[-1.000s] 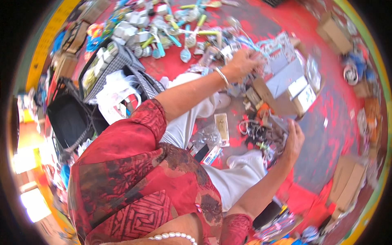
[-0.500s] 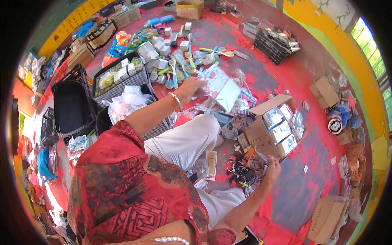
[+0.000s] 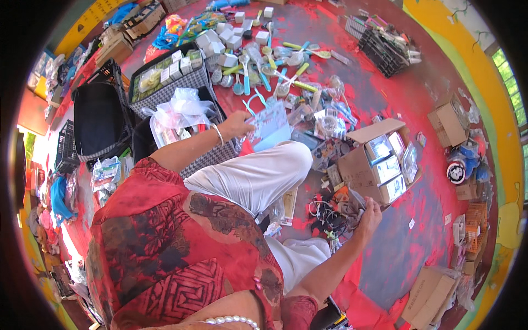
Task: The person sits on the floor and wipes a packaged power strip with a cloth. They then pick up several cables, inspect them, and place them into a plastic bag.
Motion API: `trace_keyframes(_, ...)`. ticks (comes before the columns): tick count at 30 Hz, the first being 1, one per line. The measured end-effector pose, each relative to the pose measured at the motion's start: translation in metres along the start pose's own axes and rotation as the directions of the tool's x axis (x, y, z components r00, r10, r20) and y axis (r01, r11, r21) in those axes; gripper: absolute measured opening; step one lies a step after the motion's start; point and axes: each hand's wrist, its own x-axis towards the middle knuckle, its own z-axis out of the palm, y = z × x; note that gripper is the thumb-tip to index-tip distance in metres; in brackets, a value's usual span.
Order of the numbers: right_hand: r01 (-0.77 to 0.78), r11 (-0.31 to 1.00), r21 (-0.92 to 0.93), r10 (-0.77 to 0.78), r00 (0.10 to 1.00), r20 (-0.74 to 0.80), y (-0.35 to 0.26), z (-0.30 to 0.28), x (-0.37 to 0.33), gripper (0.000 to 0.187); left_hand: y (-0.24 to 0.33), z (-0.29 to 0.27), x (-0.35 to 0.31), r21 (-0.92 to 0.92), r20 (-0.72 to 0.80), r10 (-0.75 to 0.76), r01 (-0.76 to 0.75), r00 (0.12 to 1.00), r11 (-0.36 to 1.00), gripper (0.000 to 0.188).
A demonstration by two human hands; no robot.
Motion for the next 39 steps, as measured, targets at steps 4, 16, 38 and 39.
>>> trace_keyframes(4,0.023,0.999,-0.045,-0.024,0.999,-0.026,0.009,-0.002,0.002,0.022,-0.039,0.033,-0.015,0.487,-0.135,0.297,-0.198,0.945,0.851,0.033)
trace_keyframes(16,-0.164,0.977,-0.134,0.175,0.982,0.075,0.005,0.02,-0.018,0.027,-0.055,-0.054,-0.081,0.412,-0.207,0.227,-0.126,0.952,0.903,0.04)
trace_keyframes(38,0.075,0.903,-0.424,-0.006,0.987,0.163,0.038,0.04,-0.006,0.032,-0.205,-0.065,-0.251,0.942,0.299,-0.768,-0.045,0.566,0.334,0.023)
trace_keyframes(39,0.071,0.888,-0.454,-0.003,0.989,0.147,0.038,0.04,-0.007,0.033,-0.218,-0.063,-0.263,0.941,0.291,-0.744,-0.038,0.601,0.337,0.024)
